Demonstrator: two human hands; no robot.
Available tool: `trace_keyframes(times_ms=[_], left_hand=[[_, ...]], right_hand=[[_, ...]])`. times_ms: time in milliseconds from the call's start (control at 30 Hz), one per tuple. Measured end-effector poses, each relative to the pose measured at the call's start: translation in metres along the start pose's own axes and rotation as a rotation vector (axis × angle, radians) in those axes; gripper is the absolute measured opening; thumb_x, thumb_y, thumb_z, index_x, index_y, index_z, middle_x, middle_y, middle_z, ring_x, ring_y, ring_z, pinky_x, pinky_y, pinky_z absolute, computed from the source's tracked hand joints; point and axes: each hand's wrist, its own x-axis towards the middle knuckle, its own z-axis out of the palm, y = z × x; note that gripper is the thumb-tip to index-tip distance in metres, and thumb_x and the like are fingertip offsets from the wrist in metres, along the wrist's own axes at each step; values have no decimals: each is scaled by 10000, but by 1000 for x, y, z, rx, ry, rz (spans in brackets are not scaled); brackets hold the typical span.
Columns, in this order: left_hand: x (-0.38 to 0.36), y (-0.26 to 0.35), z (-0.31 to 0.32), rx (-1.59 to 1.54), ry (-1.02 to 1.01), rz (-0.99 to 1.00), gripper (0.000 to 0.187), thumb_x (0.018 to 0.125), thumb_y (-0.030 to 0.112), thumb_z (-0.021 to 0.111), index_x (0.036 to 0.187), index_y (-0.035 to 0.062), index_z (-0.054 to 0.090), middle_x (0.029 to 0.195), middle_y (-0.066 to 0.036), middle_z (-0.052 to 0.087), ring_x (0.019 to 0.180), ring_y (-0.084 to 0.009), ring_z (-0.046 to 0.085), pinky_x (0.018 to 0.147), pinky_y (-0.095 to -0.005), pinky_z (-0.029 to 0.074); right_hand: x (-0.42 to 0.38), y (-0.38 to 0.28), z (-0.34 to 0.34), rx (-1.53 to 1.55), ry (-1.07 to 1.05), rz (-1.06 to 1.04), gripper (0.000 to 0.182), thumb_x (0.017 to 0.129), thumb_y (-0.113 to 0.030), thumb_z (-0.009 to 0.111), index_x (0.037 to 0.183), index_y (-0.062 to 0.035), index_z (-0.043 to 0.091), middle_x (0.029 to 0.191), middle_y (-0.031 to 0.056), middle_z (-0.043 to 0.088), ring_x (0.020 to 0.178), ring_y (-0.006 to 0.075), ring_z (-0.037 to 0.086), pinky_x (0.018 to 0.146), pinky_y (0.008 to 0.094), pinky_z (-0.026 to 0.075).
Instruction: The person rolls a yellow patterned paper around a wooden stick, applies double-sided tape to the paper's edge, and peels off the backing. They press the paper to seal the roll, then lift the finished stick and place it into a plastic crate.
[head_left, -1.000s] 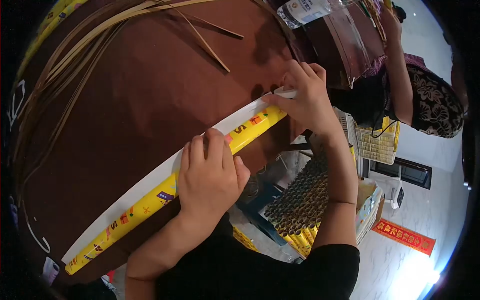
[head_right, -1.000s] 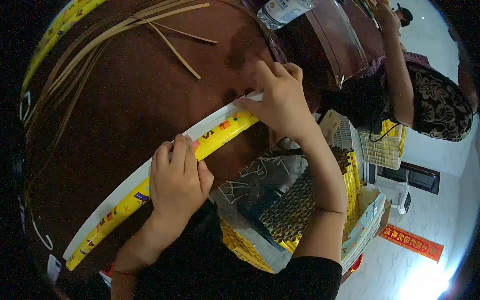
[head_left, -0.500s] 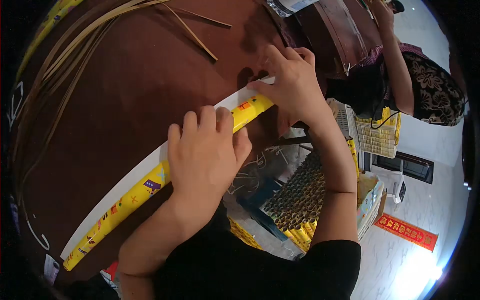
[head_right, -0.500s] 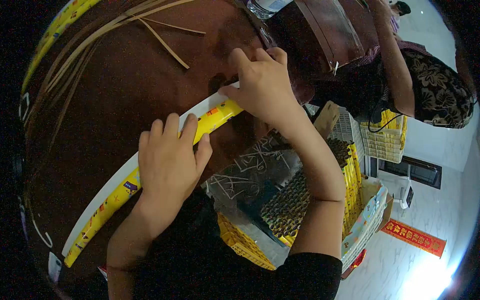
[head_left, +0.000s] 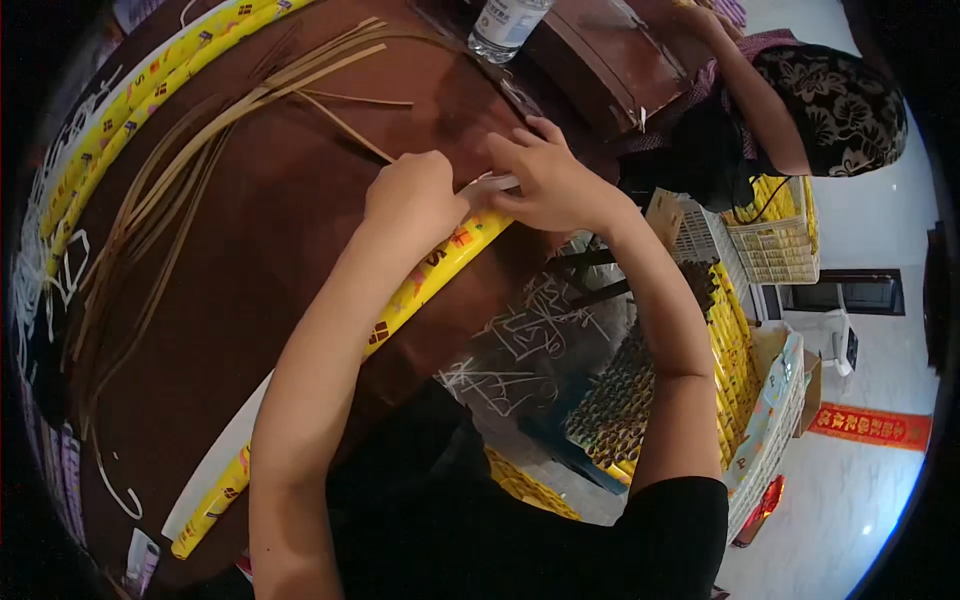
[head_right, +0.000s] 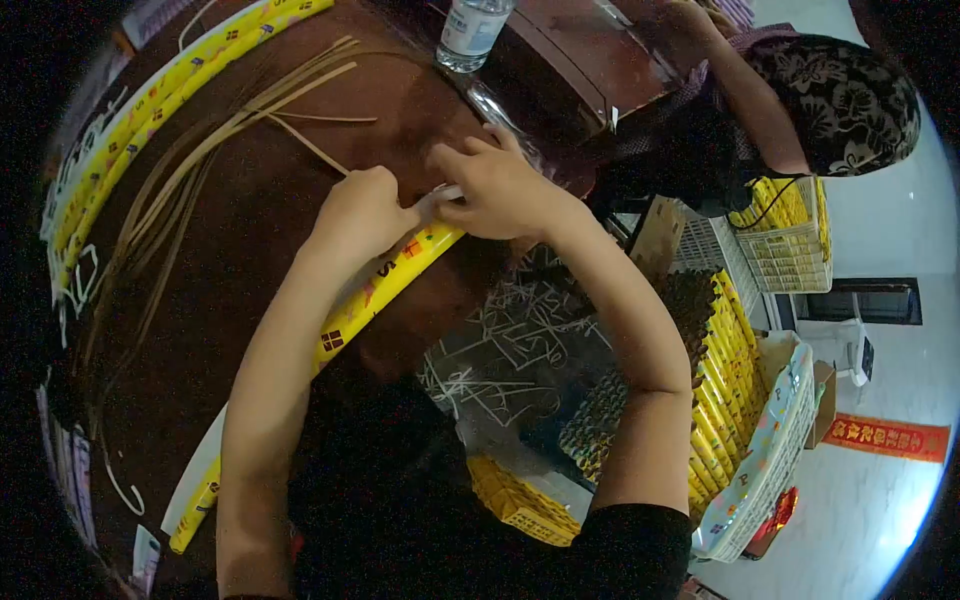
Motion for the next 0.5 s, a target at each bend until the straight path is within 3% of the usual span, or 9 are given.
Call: trace_keyframes(times_ms=[100, 300, 500], left_hand=[[1, 1, 4, 37, 23, -17, 294, 784, 250, 708, 765, -41, 672, 799, -209, 675, 806, -347, 675, 739, -440, 530], [-1, 4, 1, -31, -20, -39, 189, 783, 192, 690, 818, 8, 671, 832, -171, 682, 830, -328, 671, 754, -416, 524], [4, -6, 17, -86, 62, 46, 165, 760, 125, 690, 862, 1, 650, 843, -167, 674, 832, -319, 656, 760, -408, 514]], right_hand=[[-6, 5, 8, 2, 74, 26, 390, 809, -319, 639, 1093, -70, 542, 801, 121, 613, 985, 314, 565, 1061, 548, 262], [-14, -2, 1, 15, 171, 103, 356, 796, -358, 673, 1014, -102, 557, 770, 78, 610, 942, 284, 568, 1066, 573, 233], [-18, -2, -3, -100, 282, 154, 283, 748, -259, 753, 898, -86, 587, 811, 40, 608, 891, 215, 559, 1064, 506, 257]])
